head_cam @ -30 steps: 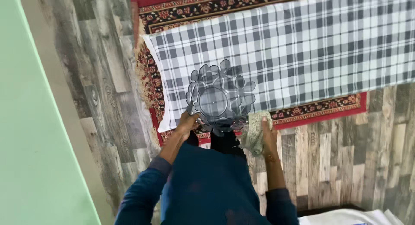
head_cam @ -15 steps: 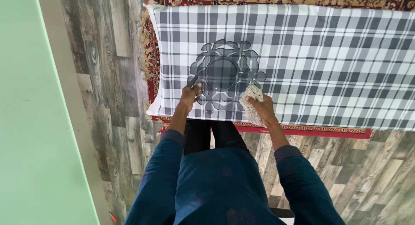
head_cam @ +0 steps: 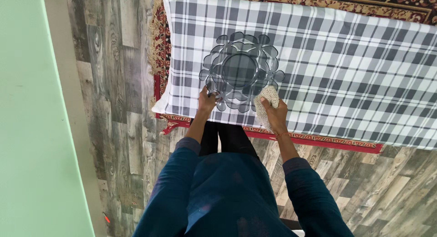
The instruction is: The person wipes glass bowls and tumblers using a cloth and arranges them on a low table covered with a checkered cloth. They handle each item individually while moving them from a shelf to the table.
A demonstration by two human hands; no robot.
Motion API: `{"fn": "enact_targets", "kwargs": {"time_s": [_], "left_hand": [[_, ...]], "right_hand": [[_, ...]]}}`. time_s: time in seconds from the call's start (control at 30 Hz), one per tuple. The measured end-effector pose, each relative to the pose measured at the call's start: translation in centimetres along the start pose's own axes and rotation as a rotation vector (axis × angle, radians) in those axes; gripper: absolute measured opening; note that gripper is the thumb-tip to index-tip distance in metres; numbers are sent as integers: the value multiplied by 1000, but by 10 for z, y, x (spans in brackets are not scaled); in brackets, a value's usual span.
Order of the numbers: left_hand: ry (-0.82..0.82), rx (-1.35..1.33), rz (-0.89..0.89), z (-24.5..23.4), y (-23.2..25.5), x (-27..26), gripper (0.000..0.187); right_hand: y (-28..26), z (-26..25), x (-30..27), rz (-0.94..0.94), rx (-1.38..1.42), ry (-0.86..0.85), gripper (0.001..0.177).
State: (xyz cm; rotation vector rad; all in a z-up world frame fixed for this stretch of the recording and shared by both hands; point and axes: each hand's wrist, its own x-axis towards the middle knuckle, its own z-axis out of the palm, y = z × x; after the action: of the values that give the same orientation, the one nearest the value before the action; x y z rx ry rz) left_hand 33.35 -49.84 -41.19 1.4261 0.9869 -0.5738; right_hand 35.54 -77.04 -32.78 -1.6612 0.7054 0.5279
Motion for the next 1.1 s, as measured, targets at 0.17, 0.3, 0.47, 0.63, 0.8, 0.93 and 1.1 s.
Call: {"fn": "enact_targets", "kwargs": {"time_s": [0.17, 0.3, 0.47, 0.63, 0.8, 0.93, 1.1], "left_hand": [[-4, -34, 86, 7, 0, 4, 50], [-76, -113, 69, 4, -18, 14, 62], [-89, -70, 45, -22, -30, -2, 108], [-80, 25, 2, -73, -33, -66, 107], [38, 161, 72, -145, -45, -139, 47], [157, 52, 94, -216, -80, -184, 30], [303, -55, -35, -350, -142, -215, 35]], "right_hand": [[-2, -28, 3, -27, 49, 3, 29], [-11, -54, -1, -82, 115, 93, 29], [-23, -73, -13, -134, 116, 131, 28], [-35, -55, -34, -139, 339, 54, 36], [-46, -9, -67, -19, 477, 19, 43], [-43, 55, -93, 8, 426, 3, 45], [-51, 190, -140, 57, 408, -257, 53]]}}
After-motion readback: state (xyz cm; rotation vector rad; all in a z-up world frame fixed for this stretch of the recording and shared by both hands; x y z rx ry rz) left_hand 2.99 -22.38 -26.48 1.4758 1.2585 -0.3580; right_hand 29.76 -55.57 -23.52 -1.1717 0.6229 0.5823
